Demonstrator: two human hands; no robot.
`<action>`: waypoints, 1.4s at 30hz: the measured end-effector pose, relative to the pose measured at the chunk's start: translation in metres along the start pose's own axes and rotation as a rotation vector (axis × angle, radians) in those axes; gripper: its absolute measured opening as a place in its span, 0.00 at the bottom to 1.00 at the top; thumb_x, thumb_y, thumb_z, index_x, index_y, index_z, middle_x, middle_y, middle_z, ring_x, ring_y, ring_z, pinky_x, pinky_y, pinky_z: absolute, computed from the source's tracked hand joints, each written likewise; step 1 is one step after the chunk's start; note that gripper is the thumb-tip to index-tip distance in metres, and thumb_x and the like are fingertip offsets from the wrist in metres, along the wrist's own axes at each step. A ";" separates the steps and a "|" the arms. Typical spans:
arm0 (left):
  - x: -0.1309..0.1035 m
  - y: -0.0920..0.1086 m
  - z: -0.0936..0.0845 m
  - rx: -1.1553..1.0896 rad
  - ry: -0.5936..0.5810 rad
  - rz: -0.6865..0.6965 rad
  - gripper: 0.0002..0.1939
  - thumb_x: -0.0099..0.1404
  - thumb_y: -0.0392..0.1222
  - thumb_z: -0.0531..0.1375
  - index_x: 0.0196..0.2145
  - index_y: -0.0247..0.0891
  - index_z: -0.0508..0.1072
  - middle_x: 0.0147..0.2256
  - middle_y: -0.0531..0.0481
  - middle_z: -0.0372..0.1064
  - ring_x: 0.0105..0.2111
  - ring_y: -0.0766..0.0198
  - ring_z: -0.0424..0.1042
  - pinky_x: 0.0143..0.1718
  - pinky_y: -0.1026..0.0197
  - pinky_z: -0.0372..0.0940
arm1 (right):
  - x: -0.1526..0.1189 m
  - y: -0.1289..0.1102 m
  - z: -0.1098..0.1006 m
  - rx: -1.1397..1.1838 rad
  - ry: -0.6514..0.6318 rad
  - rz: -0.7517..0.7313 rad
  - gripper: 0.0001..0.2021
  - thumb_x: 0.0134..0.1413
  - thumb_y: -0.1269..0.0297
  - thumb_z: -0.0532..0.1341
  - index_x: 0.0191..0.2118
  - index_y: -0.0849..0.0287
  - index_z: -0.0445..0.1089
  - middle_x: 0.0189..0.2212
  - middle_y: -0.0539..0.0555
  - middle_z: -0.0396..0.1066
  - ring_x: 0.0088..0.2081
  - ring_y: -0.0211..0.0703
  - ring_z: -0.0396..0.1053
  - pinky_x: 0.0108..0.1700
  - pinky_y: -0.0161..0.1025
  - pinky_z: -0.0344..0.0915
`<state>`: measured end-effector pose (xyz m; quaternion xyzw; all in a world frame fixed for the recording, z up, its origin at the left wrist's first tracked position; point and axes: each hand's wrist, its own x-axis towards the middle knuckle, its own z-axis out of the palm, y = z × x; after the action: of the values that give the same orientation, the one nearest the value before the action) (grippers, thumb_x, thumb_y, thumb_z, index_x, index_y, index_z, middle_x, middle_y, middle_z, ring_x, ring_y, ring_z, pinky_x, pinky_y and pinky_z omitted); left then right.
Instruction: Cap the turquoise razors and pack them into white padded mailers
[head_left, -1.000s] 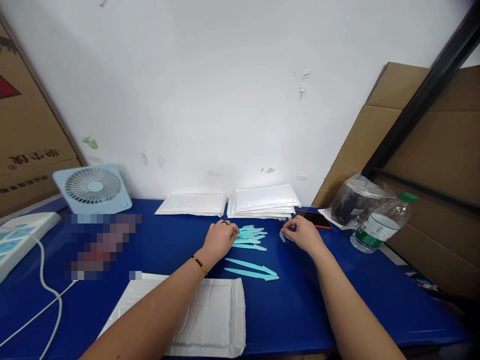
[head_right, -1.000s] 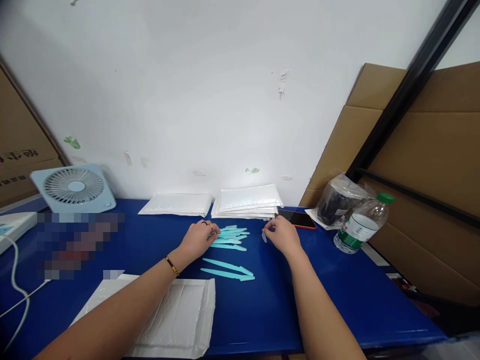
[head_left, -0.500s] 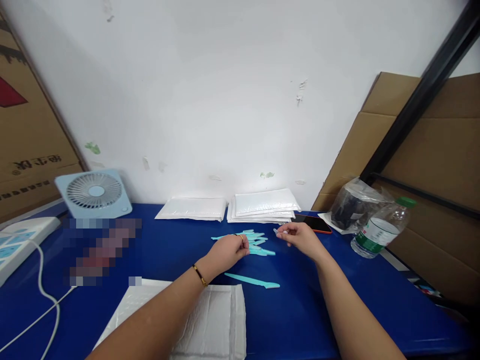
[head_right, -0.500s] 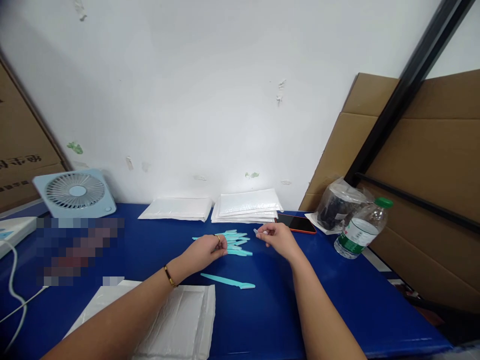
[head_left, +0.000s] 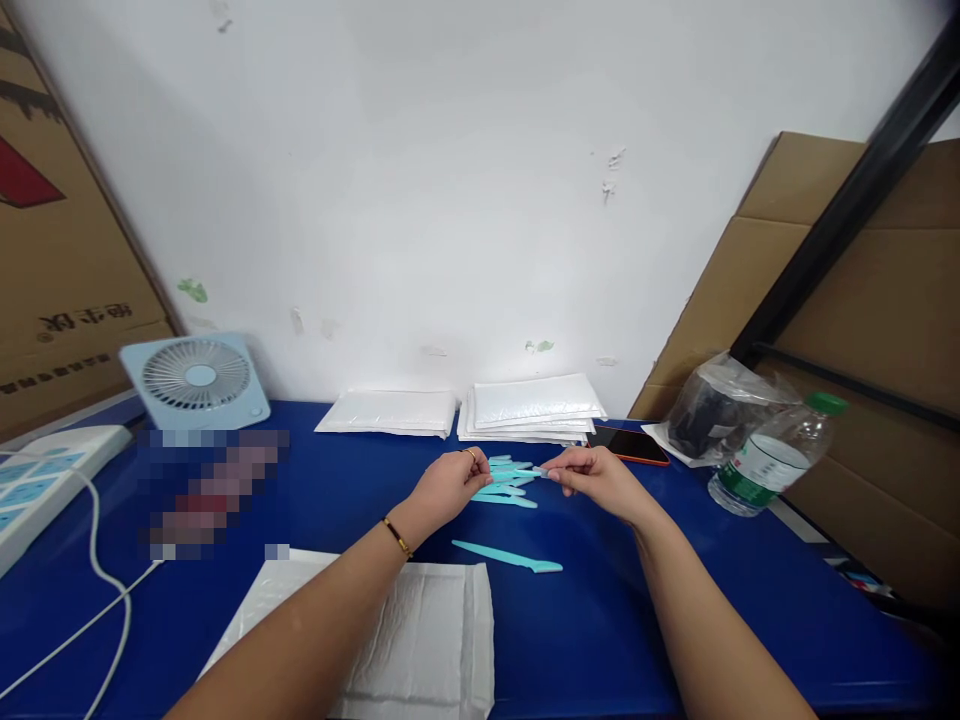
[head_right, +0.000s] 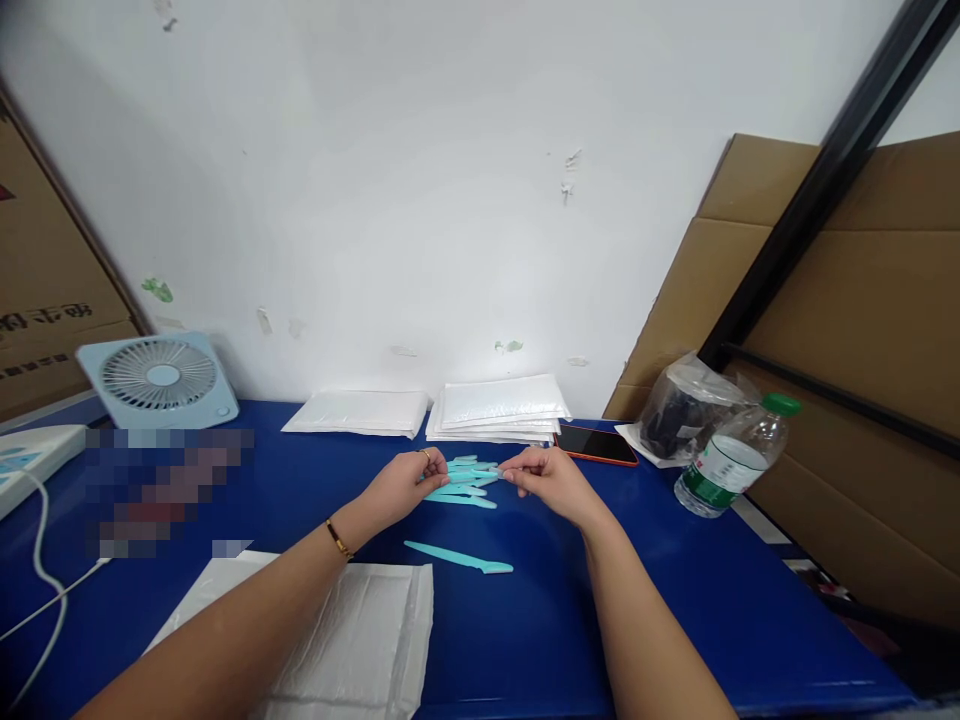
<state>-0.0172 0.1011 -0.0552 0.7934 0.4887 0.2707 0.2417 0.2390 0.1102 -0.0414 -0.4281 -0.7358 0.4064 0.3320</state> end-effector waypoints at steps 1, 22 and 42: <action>0.000 0.001 0.000 0.005 -0.003 -0.001 0.08 0.61 0.46 0.54 0.32 0.39 0.67 0.28 0.53 0.68 0.27 0.65 0.66 0.28 0.65 0.56 | 0.001 0.001 0.003 -0.007 -0.009 -0.005 0.14 0.48 0.56 0.62 0.36 0.60 0.75 0.27 0.52 0.68 0.24 0.34 0.64 0.27 0.33 0.61; -0.020 0.029 0.017 0.150 -0.432 0.173 0.05 0.55 0.43 0.61 0.28 0.40 0.72 0.30 0.52 0.69 0.30 0.64 0.66 0.25 0.65 0.54 | 0.005 0.060 -0.045 -0.739 0.128 0.304 0.02 0.43 0.70 0.61 0.26 0.61 0.72 0.25 0.54 0.70 0.29 0.42 0.67 0.30 0.35 0.59; -0.002 0.008 -0.002 -0.145 -0.092 -0.008 0.17 0.65 0.48 0.45 0.31 0.37 0.69 0.35 0.51 0.70 0.34 0.65 0.67 0.36 0.65 0.59 | -0.006 -0.013 0.000 -0.596 0.143 -0.421 0.11 0.59 0.62 0.52 0.37 0.54 0.71 0.34 0.56 0.70 0.36 0.42 0.68 0.38 0.38 0.65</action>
<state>-0.0142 0.0964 -0.0491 0.7835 0.4591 0.2676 0.3220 0.2367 0.1009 -0.0302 -0.3725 -0.8687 0.0661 0.3198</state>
